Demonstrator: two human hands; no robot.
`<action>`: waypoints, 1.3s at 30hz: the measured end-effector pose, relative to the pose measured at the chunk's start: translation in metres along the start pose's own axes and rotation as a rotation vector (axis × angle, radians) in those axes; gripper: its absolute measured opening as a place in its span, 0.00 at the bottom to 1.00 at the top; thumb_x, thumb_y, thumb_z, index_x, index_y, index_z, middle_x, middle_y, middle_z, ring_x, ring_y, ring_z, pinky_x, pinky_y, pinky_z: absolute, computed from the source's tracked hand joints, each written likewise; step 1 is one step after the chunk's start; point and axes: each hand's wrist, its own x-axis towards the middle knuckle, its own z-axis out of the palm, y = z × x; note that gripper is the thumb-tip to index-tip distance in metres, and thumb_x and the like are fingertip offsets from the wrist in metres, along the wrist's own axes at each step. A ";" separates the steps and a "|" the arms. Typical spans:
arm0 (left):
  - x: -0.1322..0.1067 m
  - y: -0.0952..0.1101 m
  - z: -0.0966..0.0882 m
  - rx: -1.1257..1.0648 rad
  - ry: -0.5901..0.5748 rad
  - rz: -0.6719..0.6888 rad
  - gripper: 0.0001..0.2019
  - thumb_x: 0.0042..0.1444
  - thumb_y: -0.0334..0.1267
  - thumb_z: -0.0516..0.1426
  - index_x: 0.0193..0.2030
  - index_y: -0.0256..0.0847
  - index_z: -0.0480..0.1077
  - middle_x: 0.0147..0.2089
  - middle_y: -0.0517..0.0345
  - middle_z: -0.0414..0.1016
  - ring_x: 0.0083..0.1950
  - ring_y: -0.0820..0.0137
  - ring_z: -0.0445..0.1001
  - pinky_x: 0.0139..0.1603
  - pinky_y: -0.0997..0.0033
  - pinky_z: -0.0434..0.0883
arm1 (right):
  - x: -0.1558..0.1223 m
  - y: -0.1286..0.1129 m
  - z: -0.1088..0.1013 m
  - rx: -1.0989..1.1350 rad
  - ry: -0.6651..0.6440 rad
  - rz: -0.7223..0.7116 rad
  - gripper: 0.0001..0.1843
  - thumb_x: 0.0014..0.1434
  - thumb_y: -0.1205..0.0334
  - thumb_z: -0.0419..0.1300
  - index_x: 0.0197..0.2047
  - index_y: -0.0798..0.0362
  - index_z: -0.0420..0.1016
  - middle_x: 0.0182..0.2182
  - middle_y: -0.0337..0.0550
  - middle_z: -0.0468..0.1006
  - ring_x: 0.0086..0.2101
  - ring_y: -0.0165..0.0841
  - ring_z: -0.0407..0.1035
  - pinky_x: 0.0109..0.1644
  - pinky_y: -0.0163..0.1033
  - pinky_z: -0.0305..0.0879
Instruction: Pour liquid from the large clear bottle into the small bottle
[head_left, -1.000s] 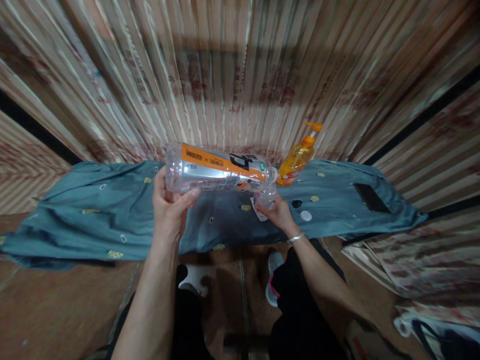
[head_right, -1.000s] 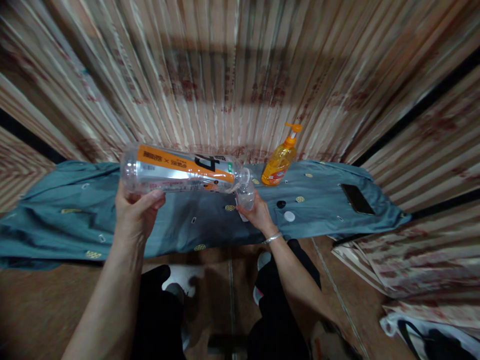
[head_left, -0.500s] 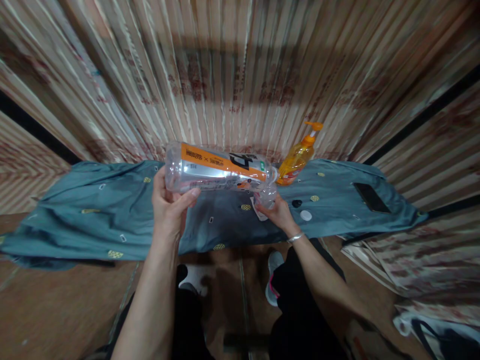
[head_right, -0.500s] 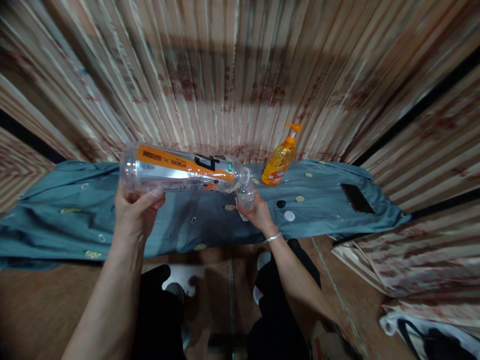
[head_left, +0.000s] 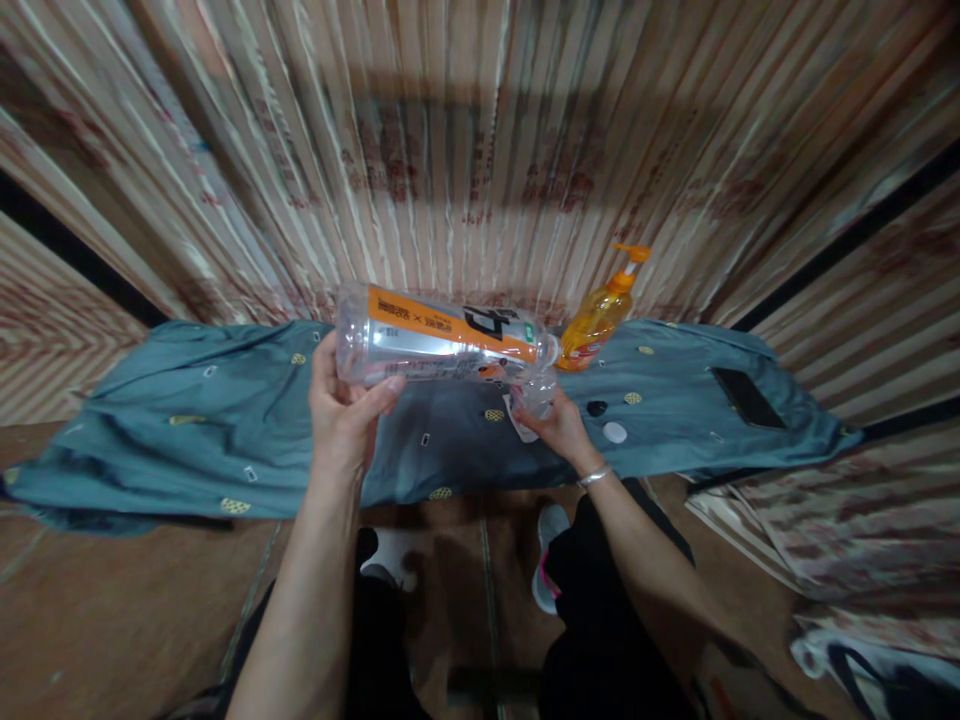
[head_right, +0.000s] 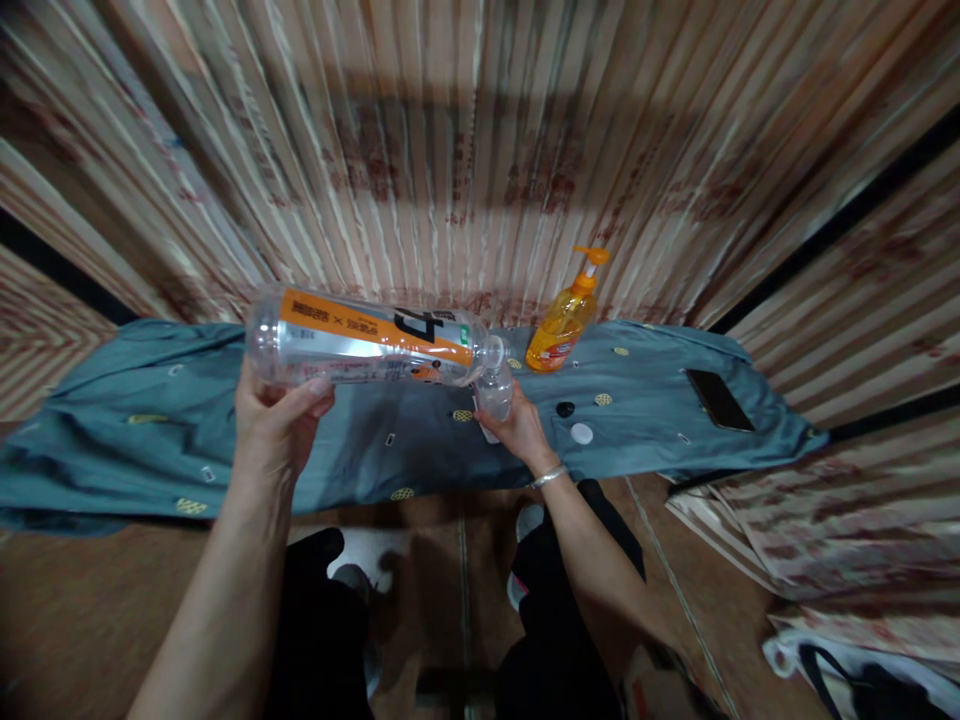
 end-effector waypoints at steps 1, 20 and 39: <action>0.000 0.000 0.000 0.001 -0.005 -0.002 0.34 0.23 0.30 0.85 0.41 0.48 0.81 0.40 0.60 0.83 0.27 0.74 0.70 0.20 0.77 0.60 | 0.000 0.001 0.000 0.001 0.000 0.000 0.35 0.54 0.51 0.80 0.63 0.47 0.83 0.59 0.55 0.93 0.57 0.59 0.89 0.63 0.60 0.87; 0.001 -0.002 -0.003 0.026 -0.020 0.017 0.34 0.26 0.32 0.85 0.42 0.47 0.80 0.40 0.59 0.81 0.29 0.73 0.69 0.21 0.77 0.58 | 0.000 -0.005 -0.003 -0.014 -0.019 0.036 0.37 0.53 0.51 0.80 0.64 0.50 0.81 0.56 0.57 0.93 0.56 0.60 0.89 0.62 0.62 0.87; 0.001 -0.001 -0.001 0.025 -0.019 -0.009 0.37 0.23 0.32 0.85 0.42 0.48 0.75 0.39 0.62 0.80 0.27 0.74 0.69 0.20 0.77 0.59 | -0.001 -0.006 -0.003 -0.044 -0.016 0.073 0.48 0.53 0.49 0.80 0.73 0.52 0.77 0.60 0.57 0.93 0.62 0.60 0.87 0.66 0.61 0.85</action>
